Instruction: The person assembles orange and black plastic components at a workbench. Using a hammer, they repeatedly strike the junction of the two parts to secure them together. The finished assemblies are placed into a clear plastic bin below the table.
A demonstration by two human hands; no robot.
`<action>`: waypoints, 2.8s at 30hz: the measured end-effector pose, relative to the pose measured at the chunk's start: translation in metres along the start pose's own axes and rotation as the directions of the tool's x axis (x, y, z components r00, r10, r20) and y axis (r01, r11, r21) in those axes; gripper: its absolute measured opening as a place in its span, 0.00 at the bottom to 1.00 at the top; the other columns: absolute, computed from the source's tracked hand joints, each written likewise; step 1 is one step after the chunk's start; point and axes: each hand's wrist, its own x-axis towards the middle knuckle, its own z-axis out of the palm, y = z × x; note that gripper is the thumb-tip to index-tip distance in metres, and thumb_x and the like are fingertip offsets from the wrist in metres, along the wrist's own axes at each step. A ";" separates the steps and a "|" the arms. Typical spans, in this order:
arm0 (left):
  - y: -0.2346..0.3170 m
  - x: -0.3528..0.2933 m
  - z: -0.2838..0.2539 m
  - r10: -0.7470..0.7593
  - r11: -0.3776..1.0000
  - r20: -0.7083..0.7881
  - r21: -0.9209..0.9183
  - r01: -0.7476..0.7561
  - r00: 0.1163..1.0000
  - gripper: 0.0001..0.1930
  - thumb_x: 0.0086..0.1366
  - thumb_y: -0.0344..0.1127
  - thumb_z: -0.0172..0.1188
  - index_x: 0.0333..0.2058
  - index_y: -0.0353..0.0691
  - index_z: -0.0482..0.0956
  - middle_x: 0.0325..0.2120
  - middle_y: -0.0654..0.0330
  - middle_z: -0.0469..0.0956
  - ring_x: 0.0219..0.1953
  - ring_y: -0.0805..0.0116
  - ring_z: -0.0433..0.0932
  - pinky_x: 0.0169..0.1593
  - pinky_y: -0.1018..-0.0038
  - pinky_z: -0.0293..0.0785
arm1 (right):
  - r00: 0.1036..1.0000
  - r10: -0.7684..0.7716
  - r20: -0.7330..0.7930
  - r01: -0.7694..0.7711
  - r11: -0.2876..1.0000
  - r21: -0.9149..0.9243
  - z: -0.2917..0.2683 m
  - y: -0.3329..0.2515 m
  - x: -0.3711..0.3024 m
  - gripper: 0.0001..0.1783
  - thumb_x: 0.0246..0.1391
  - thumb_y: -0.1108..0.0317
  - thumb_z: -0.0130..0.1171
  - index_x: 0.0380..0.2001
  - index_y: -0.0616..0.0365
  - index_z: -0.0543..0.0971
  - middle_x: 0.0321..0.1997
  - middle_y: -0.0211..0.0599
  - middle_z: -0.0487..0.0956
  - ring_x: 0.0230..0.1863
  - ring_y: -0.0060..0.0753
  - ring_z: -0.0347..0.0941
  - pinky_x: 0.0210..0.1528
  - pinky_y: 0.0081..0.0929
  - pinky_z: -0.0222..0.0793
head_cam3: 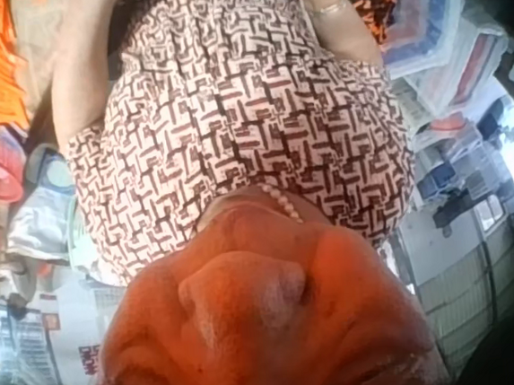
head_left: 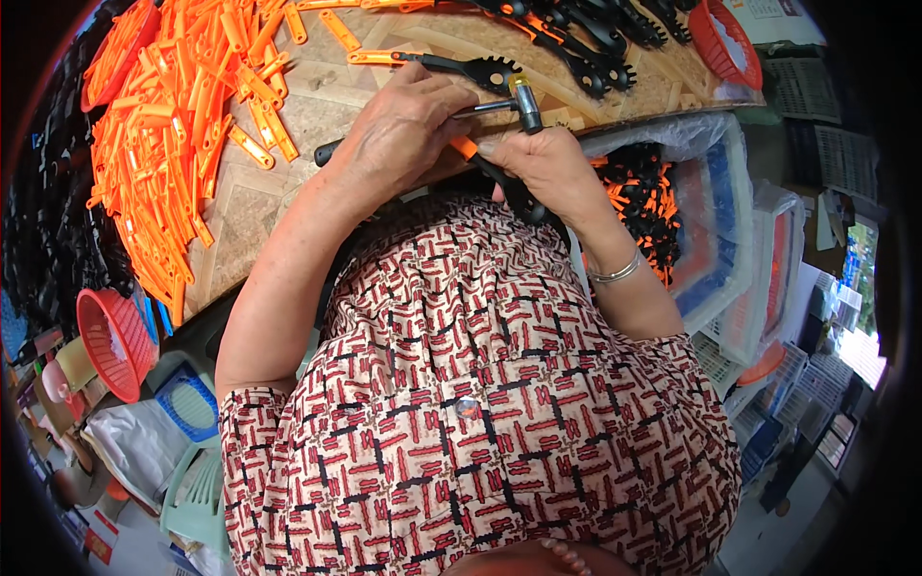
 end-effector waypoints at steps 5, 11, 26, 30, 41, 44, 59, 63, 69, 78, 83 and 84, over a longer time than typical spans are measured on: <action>-0.001 -0.001 0.005 -0.013 0.998 -0.042 0.054 0.015 0.999 0.14 0.60 0.28 0.63 0.46 0.38 0.82 0.42 0.55 0.82 0.47 0.53 0.75 0.51 0.63 0.73 | 0.988 0.124 0.088 -0.139 0.973 0.185 0.011 -0.006 -0.003 0.24 0.64 0.54 0.62 0.25 0.66 0.84 0.17 0.37 0.81 0.15 0.23 0.76 0.18 0.22 0.68; 0.010 -0.015 -0.021 -0.182 0.981 -0.330 -0.129 0.147 0.926 0.14 0.66 0.30 0.62 0.50 0.42 0.82 0.29 0.54 0.80 0.29 0.60 0.76 0.36 0.69 0.74 | 0.986 0.141 0.089 -0.159 0.956 0.248 0.016 -0.006 -0.005 0.23 0.64 0.55 0.62 0.24 0.67 0.82 0.16 0.39 0.80 0.15 0.26 0.76 0.17 0.23 0.69; 0.068 -0.072 -0.023 -0.202 0.979 -0.499 -0.096 0.179 0.843 0.24 0.64 0.25 0.62 0.58 0.53 0.80 0.25 0.51 0.76 0.23 0.54 0.77 0.28 0.62 0.73 | 0.993 0.088 0.082 -0.107 0.958 0.267 0.025 0.003 -0.020 0.17 0.68 0.60 0.56 0.31 0.64 0.80 0.18 0.35 0.80 0.15 0.23 0.74 0.18 0.19 0.69; 0.057 -0.085 -0.018 -0.237 0.945 -0.225 0.173 0.278 0.945 0.28 0.59 0.15 0.61 0.59 0.42 0.79 0.27 0.53 0.77 0.22 0.57 0.74 0.28 0.67 0.73 | 0.992 0.071 0.106 -0.100 0.949 0.300 0.023 0.004 -0.018 0.17 0.68 0.60 0.56 0.31 0.63 0.81 0.18 0.35 0.79 0.15 0.23 0.74 0.18 0.19 0.69; 0.058 -0.083 -0.014 -0.326 0.932 -0.204 0.097 0.350 0.923 0.26 0.61 0.24 0.62 0.58 0.55 0.80 0.25 0.55 0.76 0.25 0.52 0.79 0.27 0.60 0.73 | 0.988 0.111 0.109 -0.143 0.924 0.354 0.022 0.000 -0.018 0.14 0.66 0.65 0.58 0.32 0.67 0.81 0.19 0.38 0.80 0.15 0.25 0.74 0.19 0.20 0.69; 0.046 -0.080 -0.017 -0.332 0.923 -0.418 0.043 0.383 0.845 0.27 0.60 0.23 0.62 0.58 0.54 0.79 0.24 0.55 0.76 0.26 0.49 0.79 0.28 0.58 0.74 | 0.985 0.140 0.103 -0.168 0.914 0.369 0.014 -0.002 -0.021 0.14 0.66 0.64 0.58 0.31 0.65 0.81 0.18 0.36 0.79 0.14 0.24 0.73 0.17 0.18 0.67; -0.011 -0.106 -0.059 -0.542 0.664 -0.481 0.258 0.702 0.689 0.18 0.62 0.46 0.70 0.42 0.38 0.81 0.21 0.55 0.78 0.23 0.58 0.79 0.29 0.65 0.73 | 0.747 -0.563 -0.355 0.188 0.690 -0.699 -0.112 0.010 -0.023 0.09 0.61 0.65 0.63 0.39 0.60 0.84 0.37 0.41 0.83 0.39 0.43 0.79 0.44 0.34 0.72; -0.009 -0.095 -0.044 -0.584 0.614 -0.452 0.298 0.731 0.675 0.18 0.62 0.47 0.69 0.42 0.38 0.80 0.30 0.52 0.80 0.34 0.52 0.82 0.37 0.59 0.76 | 0.580 -0.813 -0.046 0.444 0.363 -0.819 -0.045 -0.036 0.022 0.06 0.58 0.68 0.64 0.37 0.56 0.84 0.37 0.37 0.82 0.40 0.40 0.77 0.46 0.37 0.68; -0.032 -0.102 -0.042 -0.564 0.682 -0.464 0.205 0.702 0.683 0.09 0.68 0.33 0.61 0.41 0.33 0.81 0.35 0.49 0.81 0.39 0.56 0.83 0.44 0.66 0.77 | 0.524 -0.852 0.007 0.335 0.199 -0.921 0.005 -0.033 0.065 0.07 0.54 0.68 0.56 0.34 0.56 0.80 0.41 0.42 0.78 0.41 0.40 0.76 0.44 0.41 0.68; -0.045 -0.114 -0.055 -0.440 0.615 -0.385 0.529 0.585 0.811 0.12 0.69 0.35 0.61 0.45 0.31 0.81 0.35 0.49 0.80 0.37 0.53 0.80 0.41 0.63 0.76 | 0.433 -0.878 -0.202 0.336 0.365 -0.868 0.025 -0.034 0.068 0.11 0.46 0.65 0.57 0.31 0.60 0.80 0.42 0.45 0.73 0.45 0.42 0.72 0.49 0.42 0.62; -0.056 -0.127 -0.053 -0.581 0.767 -0.507 -0.078 0.637 0.637 0.11 0.73 0.35 0.57 0.46 0.32 0.80 0.30 0.60 0.79 0.32 0.69 0.77 0.37 0.71 0.74 | 0.379 -0.919 -0.111 0.215 0.204 -0.955 0.034 -0.042 0.060 0.15 0.47 0.61 0.57 0.31 0.60 0.83 0.39 0.37 0.75 0.46 0.37 0.71 0.52 0.46 0.60; -0.036 -0.116 -0.056 -0.662 0.719 -0.477 -0.190 0.668 0.577 0.11 0.74 0.35 0.56 0.46 0.33 0.80 0.29 0.62 0.78 0.31 0.73 0.76 0.36 0.74 0.72 | 0.436 -0.899 -0.051 0.254 0.177 -0.951 0.040 -0.040 0.061 0.15 0.47 0.61 0.57 0.32 0.60 0.83 0.38 0.36 0.75 0.46 0.37 0.71 0.52 0.46 0.61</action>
